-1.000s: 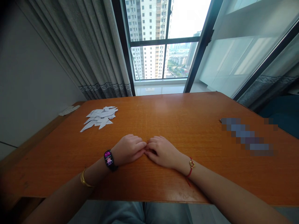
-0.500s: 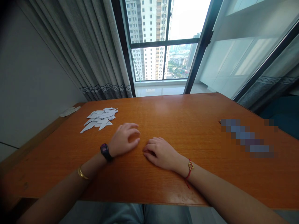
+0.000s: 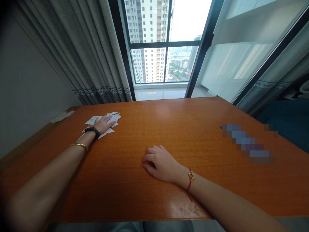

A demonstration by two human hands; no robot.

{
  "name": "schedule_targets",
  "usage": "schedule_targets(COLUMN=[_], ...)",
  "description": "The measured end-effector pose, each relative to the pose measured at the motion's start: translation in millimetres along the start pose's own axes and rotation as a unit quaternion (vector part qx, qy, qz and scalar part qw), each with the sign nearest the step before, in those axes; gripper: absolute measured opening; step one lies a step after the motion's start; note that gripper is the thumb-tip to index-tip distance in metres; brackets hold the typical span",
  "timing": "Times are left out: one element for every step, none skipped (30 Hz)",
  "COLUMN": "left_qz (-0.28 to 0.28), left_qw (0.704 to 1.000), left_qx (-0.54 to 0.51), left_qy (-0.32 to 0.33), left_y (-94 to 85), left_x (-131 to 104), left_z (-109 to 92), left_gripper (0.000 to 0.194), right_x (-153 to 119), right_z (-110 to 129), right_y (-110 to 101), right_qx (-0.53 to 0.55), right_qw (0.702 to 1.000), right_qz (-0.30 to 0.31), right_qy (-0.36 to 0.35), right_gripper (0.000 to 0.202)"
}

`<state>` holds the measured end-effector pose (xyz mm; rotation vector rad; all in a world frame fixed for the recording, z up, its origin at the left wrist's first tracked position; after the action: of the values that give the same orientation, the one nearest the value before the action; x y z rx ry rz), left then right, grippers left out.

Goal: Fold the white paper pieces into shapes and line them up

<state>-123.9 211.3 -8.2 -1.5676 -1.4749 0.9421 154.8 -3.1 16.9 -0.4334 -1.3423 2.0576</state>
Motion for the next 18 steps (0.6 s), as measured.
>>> schedule_targets(left_qz=[0.010, 0.021, 0.034, 0.051, 0.068, 0.085, 0.101, 0.115, 0.119, 0.107, 0.089, 0.067, 0.058, 0.060, 0.073, 0.095, 0.113, 0.123], left_qw=[1.000, 1.000, 0.999, 0.998, 0.996, 0.993, 0.988, 0.980, 0.971, 0.966, 0.962, 0.962, 0.964, 0.969, 0.973, 0.975, 0.975, 0.974], left_qx=[0.002, 0.005, 0.011, 0.012, 0.003, -0.015, -0.039, -0.069, -0.110, -0.159, -0.198, -0.216, -0.212, -0.187, -0.146, -0.100, -0.058, -0.021], left_qy=[0.002, 0.004, 0.009, 0.029, 0.057, 0.082, 0.114, 0.148, 0.173, 0.175, 0.165, 0.154, 0.147, 0.150, 0.162, 0.174, 0.181, 0.187], left_y=[11.1, 23.0, 35.4, 48.4, 60.8, 71.5, 79.5, 84.1, 83.4, 77.2, 68.6, 58.6, 51.0, 46.3, 45.7, 49.0, 53.8, 58.7], left_x=[-6, -13, -22, -32, -44, -55, -67, -78, -87, -94, -98, -103, -107, -112, -118, -124, -129, -133], left_z=[-13, -28, -47, -70, -95, -120, -145, -169, -187, -197, -201, -200, -198, -196, -195, -192, -189, -185], left_gripper=[0.064, 0.064, 0.062, 0.059, 0.055, 0.049, 0.044, 0.041, 0.042, 0.043, 0.044, 0.046, 0.048, 0.052, 0.058, 0.064, 0.072, 0.076], right_x=[0, -1, -3, -4, -6, -8, -9, -10, -10, -9, -8, -7, -6, -4, -3, -3, -2, -3], right_z=[0, -1, -2, -3, -5, -7, -9, -14, -19, -27, -35, -42, -48, -53, -57, -60, -63, -66], right_y=[-2, -5, -9, -14, -18, -21, -23, -23, -22, -20, -19, -18, -17, -19, -21, -25, -29, -32], right_qx=[0.006, 0.012, 0.015, 0.012, 0.003, -0.012, -0.030, -0.049, -0.064, -0.074, -0.079, -0.079, -0.075, -0.070, -0.065, -0.058, -0.050, -0.041], right_qw=[1.000, 0.999, 0.998, 0.996, 0.993, 0.990, 0.987, 0.985, 0.983, 0.981, 0.980, 0.980, 0.980, 0.981, 0.981, 0.981, 0.980, 0.978], right_qz=[-0.012, -0.031, -0.057, -0.086, -0.112, -0.133, -0.146, -0.149, -0.146, -0.138, -0.129, -0.121, -0.115, -0.115, -0.120, -0.129, -0.141, -0.152], right_qy=[0.002, 0.006, 0.012, 0.021, 0.030, 0.041, 0.054, 0.071, 0.090, 0.109, 0.126, 0.137, 0.142, 0.141, 0.138, 0.134, 0.133, 0.135], right_gripper=[0.013, 0.013, 0.014, 0.018, 0.024, 0.034, 0.047, 0.060, 0.071, 0.079, 0.082, 0.079, 0.072, 0.062, 0.054, 0.047, 0.042, 0.040])
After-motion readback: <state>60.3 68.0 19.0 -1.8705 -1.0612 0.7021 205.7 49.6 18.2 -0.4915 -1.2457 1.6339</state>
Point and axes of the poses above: each hand's wrist, its own x-axis towards the middle knuckle, its own y-axis out of the palm, z = x × y, the point moved 10 cm from there along x, towards the middle knuckle, and after that the axes turned 9 degrees about z, right-handed, at the moved point
